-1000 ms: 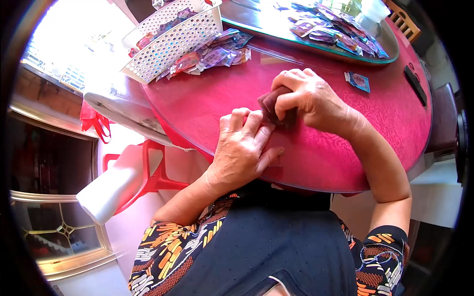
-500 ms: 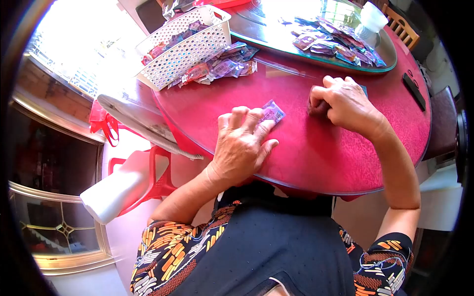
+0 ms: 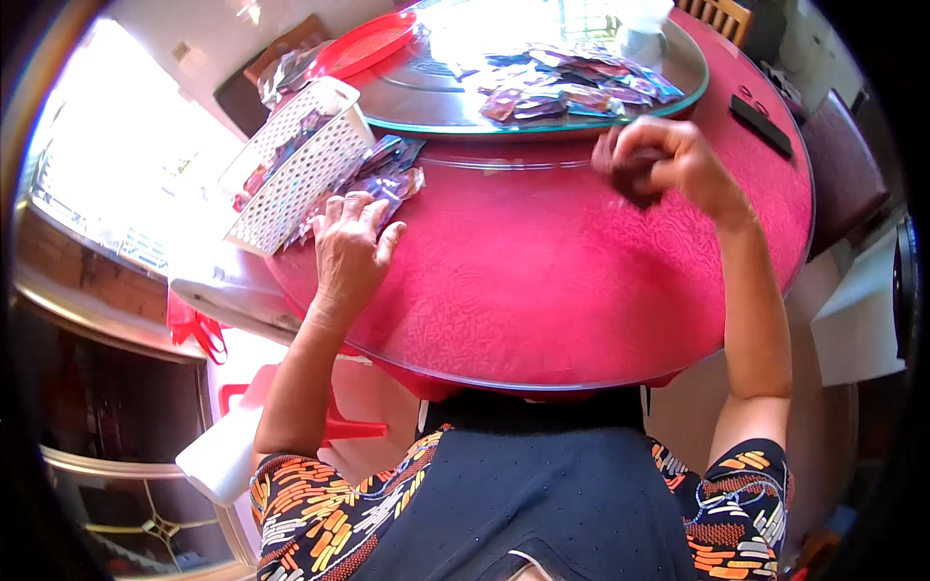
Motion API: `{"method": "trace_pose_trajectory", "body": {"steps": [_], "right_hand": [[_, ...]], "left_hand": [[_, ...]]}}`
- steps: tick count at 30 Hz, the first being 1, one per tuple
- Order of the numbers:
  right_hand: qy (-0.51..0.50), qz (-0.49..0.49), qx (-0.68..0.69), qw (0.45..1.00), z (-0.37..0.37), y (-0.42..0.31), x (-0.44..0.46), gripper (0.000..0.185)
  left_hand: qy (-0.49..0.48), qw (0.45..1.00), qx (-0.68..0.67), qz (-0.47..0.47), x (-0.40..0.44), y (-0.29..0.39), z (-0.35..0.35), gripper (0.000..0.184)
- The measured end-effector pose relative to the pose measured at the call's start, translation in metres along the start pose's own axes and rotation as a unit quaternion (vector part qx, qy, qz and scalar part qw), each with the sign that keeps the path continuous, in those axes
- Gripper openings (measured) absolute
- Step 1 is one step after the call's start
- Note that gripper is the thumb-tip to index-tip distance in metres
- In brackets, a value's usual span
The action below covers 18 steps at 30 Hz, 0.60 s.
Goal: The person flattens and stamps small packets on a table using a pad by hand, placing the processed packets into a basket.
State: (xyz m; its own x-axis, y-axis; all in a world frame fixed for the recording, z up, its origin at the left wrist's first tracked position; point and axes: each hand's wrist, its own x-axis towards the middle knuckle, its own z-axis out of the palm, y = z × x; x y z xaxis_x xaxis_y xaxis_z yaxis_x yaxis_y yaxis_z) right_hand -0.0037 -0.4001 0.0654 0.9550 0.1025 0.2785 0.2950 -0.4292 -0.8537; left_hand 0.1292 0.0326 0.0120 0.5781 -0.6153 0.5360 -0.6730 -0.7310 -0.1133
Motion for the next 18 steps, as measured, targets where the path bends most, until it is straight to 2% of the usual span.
{"method": "trace_pose_trajectory", "body": {"steps": [2, 5, 8, 10, 12, 14, 18], "right_hand": [[0.12, 0.0, 0.102, 0.987, -0.013, 0.011, 0.002, 0.032], [0.158, 0.063, 0.202, 0.965, -0.04, 0.033, 0.0, 0.034], [0.214, 0.052, 0.225, 0.949, -0.034, 0.039, 0.002, 0.035], [0.217, 0.067, 0.238, 0.944, -0.032, 0.038, 0.0, 0.034], [0.22, 0.076, 0.236, 0.943, -0.032, 0.039, 0.0, 0.034], [0.224, 0.077, 0.235, 0.943, -0.033, 0.046, 0.0, 0.037], [0.208, 0.064, 0.227, 0.949, -0.034, 0.049, 0.003, 0.041]], "left_hand": [[0.008, 0.996, -0.081, 0.034, 0.018, 0.03, -0.005, 0.025], [0.007, 0.971, -0.191, 0.143, 0.049, 0.071, 0.009, 0.018], [-0.03, 0.948, -0.24, 0.209, 0.082, 0.118, 0.026, 0.017], [-0.046, 0.947, -0.233, 0.216, 0.102, 0.149, 0.039, 0.02], [-0.099, 0.945, -0.209, 0.231, 0.122, 0.173, 0.047, 0.039], [-0.117, 0.949, -0.176, 0.236, 0.132, 0.189, 0.056, 0.048], [-0.156, 0.948, -0.162, 0.227, 0.122, 0.18, 0.05, 0.056]]}}
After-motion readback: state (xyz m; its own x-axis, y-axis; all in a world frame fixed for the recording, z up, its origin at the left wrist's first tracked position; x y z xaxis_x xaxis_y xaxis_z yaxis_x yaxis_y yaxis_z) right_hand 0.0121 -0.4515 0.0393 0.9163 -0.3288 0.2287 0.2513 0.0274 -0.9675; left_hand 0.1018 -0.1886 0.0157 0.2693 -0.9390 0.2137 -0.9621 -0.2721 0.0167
